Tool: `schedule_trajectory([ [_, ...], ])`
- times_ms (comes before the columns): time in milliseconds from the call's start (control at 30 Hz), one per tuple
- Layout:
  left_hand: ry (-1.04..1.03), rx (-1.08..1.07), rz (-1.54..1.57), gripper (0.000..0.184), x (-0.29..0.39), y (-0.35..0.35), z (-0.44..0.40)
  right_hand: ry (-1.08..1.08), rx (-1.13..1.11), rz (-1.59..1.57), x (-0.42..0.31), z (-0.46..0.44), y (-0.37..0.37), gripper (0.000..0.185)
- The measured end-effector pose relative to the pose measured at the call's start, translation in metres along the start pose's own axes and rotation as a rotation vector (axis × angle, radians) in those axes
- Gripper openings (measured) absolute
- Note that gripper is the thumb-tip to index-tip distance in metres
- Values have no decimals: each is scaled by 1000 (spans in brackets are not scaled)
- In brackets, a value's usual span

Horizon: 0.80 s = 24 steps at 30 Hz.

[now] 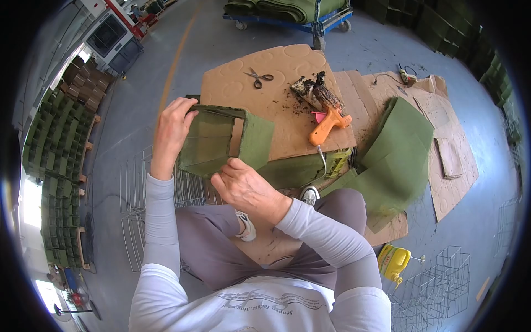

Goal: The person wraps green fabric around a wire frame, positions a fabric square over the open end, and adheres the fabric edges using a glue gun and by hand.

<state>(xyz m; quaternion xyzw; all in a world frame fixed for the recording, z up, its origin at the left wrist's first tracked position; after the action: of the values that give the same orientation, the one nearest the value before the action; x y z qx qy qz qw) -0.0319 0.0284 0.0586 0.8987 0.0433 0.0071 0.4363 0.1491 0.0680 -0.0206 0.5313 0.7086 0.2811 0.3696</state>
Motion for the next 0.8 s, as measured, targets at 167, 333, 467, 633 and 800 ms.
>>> schedule_trajectory([
  [167, -263, -138, -122, 4, -17, -4, -6, 32, -49, -36, 4, -1, 7, 19],
  [333, -336, -250, -139, 6, -4, 10, -16, 49, -97, -13, 4, 2, 13, 20],
  [467, -361, -200, -161, 13, -10, 2, -2, 66, -75, 45, 4, 3, 23, 20],
  [633, -211, -199, -207, 13, -17, 9, 1, 24, -12, 139, 28, -4, 42, 18],
  [800, -41, -302, -199, 2, -9, 21, 1, -45, 104, 158, 41, -6, 43, 17],
])
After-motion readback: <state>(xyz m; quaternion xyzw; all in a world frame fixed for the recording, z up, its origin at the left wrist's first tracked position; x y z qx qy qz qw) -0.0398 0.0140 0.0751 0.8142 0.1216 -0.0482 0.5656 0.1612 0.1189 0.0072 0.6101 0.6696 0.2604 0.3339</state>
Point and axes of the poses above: each hand's wrist, its own z-axis away from the middle knuckle, its own y-axis out of the back of the hand, x = y × z, the point moved 4 cm from there along -z, towards the middle knuckle, and after that the axes turned 12 degrees about -y, right-handed, at the moved point
